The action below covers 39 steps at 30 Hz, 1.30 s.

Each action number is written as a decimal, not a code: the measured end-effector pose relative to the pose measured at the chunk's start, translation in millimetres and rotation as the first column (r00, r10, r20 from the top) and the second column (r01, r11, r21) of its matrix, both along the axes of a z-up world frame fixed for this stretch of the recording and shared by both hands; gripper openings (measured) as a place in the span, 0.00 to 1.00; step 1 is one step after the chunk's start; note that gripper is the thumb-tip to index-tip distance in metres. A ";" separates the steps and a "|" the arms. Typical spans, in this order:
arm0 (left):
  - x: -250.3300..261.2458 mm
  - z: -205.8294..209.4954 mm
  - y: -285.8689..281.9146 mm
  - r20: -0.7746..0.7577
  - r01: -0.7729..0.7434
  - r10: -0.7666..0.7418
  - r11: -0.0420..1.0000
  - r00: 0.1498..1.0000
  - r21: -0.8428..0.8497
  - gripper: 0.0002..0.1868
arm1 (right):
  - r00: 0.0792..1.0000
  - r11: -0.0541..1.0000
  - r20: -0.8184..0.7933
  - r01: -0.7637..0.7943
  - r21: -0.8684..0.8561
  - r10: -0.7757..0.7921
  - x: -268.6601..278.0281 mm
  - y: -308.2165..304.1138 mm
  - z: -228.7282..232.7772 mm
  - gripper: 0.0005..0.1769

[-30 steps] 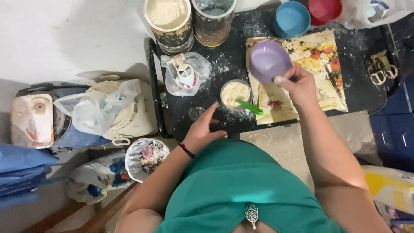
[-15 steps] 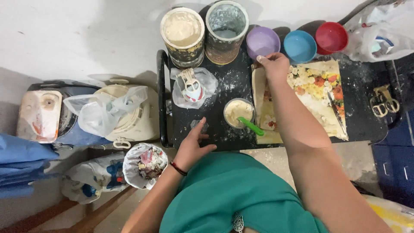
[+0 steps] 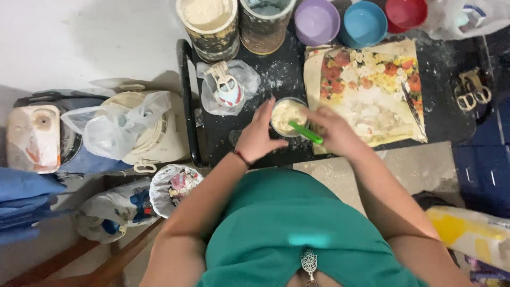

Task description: The person applies a white substance to several round objects on a blue cabinet using a small brush. They then move to a table, scoop a white powder into a container, add water from a purple bowl, and mix the contents with a green spatula.

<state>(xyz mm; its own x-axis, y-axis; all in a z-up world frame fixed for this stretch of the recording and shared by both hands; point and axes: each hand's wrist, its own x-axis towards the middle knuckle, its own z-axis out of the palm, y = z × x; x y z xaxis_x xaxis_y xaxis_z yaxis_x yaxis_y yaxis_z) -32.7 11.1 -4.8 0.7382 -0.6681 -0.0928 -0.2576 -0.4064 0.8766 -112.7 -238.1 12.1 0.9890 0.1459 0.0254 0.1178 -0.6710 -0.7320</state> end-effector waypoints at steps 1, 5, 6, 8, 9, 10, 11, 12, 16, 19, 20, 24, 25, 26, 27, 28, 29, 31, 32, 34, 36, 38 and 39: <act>4.9 2.0 -4.8 -0.005 0.010 -0.010 1.000 1.000 -0.003 0.65 | 1.000 1.000 -0.005 0.010 -0.003 -0.010 -2.6 7.4 6.9 0.51; 21.3 -2.0 -16.5 -0.017 0.100 -0.099 0.989 0.995 0.112 0.66 | 0.991 1.000 0.132 0.025 -0.003 -0.024 1.1 18.5 12.2 0.21; 22.7 -6.8 -16.8 -0.016 0.113 -0.111 0.984 0.994 0.141 0.65 | 0.986 0.997 0.158 0.048 0.060 -0.057 3.0 17.1 7.2 0.18; 23.2 -6.7 -16.4 -0.040 0.117 -0.113 0.983 0.993 0.140 0.65 | 0.981 0.987 0.150 0.105 0.121 -0.122 4.3 12.1 -3.5 0.15; 23.2 -7.1 -16.0 -0.064 0.117 -0.109 0.983 0.992 0.140 0.64 | 0.974 0.971 0.138 0.156 0.182 -0.182 4.8 9.7 -9.3 0.15; 22.0 -8.4 -15.8 -0.071 0.123 -0.114 0.982 0.991 0.140 0.64 | 0.973 0.970 0.131 0.163 0.182 -0.188 5.1 13.6 -8.1 0.15; 20.9 -9.6 -15.5 -0.080 0.120 -0.112 0.986 0.991 0.116 0.64 | 0.982 0.973 0.121 0.122 0.196 -0.148 5.5 17.7 -6.8 0.14; 24.8 -9.2 -17.2 -0.080 0.110 -0.103 0.990 0.991 0.088 0.64 | 0.987 0.976 0.122 0.074 0.207 -0.100 12.2 19.3 -3.9 0.13; 23.2 2.1 -13.9 -0.120 0.129 -0.118 0.988 0.986 0.082 0.61 | 0.998 0.994 0.067 0.005 0.107 -0.012 7.7 14.1 35.5 0.14; 22.0 -0.7 -14.8 -0.110 0.125 -0.116 0.990 0.987 0.073 0.63 | 0.996 0.993 0.032 -0.090 0.080 0.087 8.9 19.3 41.3 0.14; 21.8 1.3 -15.5 -0.124 0.120 -0.109 0.989 0.986 0.082 0.63 | 0.993 0.993 0.017 -0.114 0.031 0.113 14.3 26.4 43.4 0.14; 22.5 -8.3 -19.4 -0.137 0.113 -0.100 0.989 0.986 0.091 0.63 | 0.993 0.993 -0.004 -0.116 -0.002 0.116 40.6 22.0 24.4 0.15; 23.2 -6.2 -17.6 -0.137 0.110 -0.096 0.990 0.986 0.093 0.63 | 0.993 0.993 -0.004 -0.119 -0.001 0.119 44.8 18.0 22.6 0.15; 24.0 -4.1 -16.9 -0.159 0.120 -0.106 0.989 0.982 0.083 0.62 | 0.992 0.992 0.035 -0.126 0.027 0.125 48.8 13.2 21.1 0.12; 25.3 -2.0 -16.3 -0.180 0.131 -0.116 0.989 0.977 0.072 0.62 | 0.989 0.989 0.075 -0.134 0.055 0.130 53.2 8.2 19.6 0.10; 25.7 -3.4 -15.4 -0.180 0.130 -0.115 0.989 0.977 0.071 0.62 | 0.989 0.989 0.075 -0.135 0.054 0.131 49.4 5.8 23.0 0.10; 26.1 -4.9 -14.3 -0.193 0.131 -0.118 0.990 0.974 0.056 0.62 | 0.994 0.994 0.021 -0.104 0.042 0.103 45.6 3.5 26.3 0.10; 24.7 -6.2 -13.6 -0.208 0.124 -0.114 0.992 0.972 0.038 0.62 | 0.996 0.996 -0.036 -0.080 0.026 0.081 36.1 -1.4 22.7 0.10; 24.8 -5.9 -14.2 -0.202 0.122 -0.114 0.992 0.973 0.032 0.62 | 0.997 0.998 -0.060 -0.051 0.038 0.053 31.1 -4.0 15.7 0.12; 25.4 -7.3 -16.6 -0.197 0.117 -0.110 0.993 0.974 0.024 0.62 | 0.996 0.999 -0.084 -0.024 0.048 0.028 26.9 2.7 17.5 0.14; 24.4 -11.0 -19.7 -0.197 0.110 -0.100 0.993 0.975 0.036 0.62 | 0.995 0.998 -0.084 -0.060 0.015 0.061 25.4 22.3 34.1 0.14; 23.0 -6.2 -19.5 -0.192 0.106 -0.094 0.993 0.977 0.054 0.61 | 0.996 0.998 -0.069 -0.053 0.019 0.054 31.3 31.4 32.3 0.12; 22.8 -3.6 -19.6 -0.186 0.101 -0.087 0.992 0.979 0.070 0.60 | 0.997 0.999 -0.054 -0.046 0.020 0.047 34.9 35.6 31.6 0.11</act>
<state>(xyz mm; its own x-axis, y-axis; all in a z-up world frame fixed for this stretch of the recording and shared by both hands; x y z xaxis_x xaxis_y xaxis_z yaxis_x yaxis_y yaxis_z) -9.9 -8.5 -8.4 0.6382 -0.7192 -0.2746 -0.1370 -0.4571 0.8788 -77.7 -202.4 43.8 0.9811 0.1921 -0.0246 0.1088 -0.6517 -0.7506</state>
